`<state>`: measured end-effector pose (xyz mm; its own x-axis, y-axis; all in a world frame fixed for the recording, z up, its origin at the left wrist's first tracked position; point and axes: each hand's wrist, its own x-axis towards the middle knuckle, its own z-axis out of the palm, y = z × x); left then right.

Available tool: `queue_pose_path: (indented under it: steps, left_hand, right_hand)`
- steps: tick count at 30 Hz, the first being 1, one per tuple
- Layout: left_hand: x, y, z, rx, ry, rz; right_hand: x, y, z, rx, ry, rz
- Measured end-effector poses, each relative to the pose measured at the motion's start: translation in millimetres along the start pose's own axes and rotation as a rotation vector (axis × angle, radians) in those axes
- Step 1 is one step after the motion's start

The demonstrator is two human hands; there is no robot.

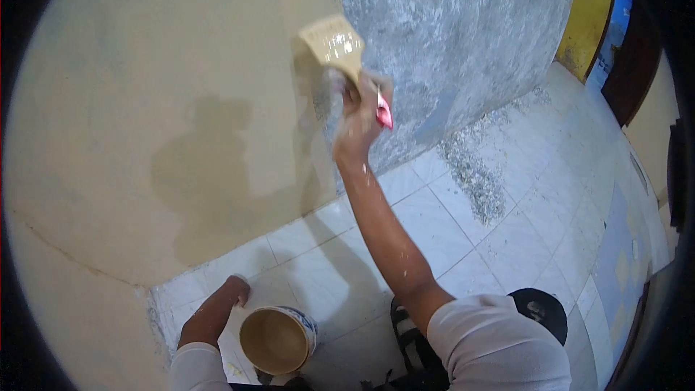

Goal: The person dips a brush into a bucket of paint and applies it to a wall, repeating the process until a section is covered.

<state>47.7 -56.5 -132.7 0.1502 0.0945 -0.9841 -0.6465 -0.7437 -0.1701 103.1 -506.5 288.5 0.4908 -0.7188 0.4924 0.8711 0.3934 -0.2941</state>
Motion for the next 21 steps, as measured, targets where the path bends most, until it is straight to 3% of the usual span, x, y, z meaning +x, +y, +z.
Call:
queue_pose_path:
  steps: [4,9,14,18,21]
  left_hand:
    - [-16.3,1.9,-7.7,-0.051,-0.135,0.012]
    - [-12.9,-3.9,-12.0,-0.141,-0.191,0.042]
    - [-19.7,7.7,-19.7,-0.047,-0.184,0.03]
    - [-31.8,10.9,-21.4,-0.067,-0.173,0.008]
    - [-40.1,8.5,-17.8,-0.137,-0.13,0.009]
  right_hand:
    - [16.2,22.2,6.3,0.032,-0.045,0.03]
    - [-45.6,76.0,-100.9,-0.301,0.042,-0.026]
    - [-124.4,76.1,-184.8,-0.457,0.213,0.184]
    - [-133.0,49.4,-175.6,-0.373,0.298,0.283]
    - [-106.8,32.4,-140.7,-0.333,0.223,0.113]
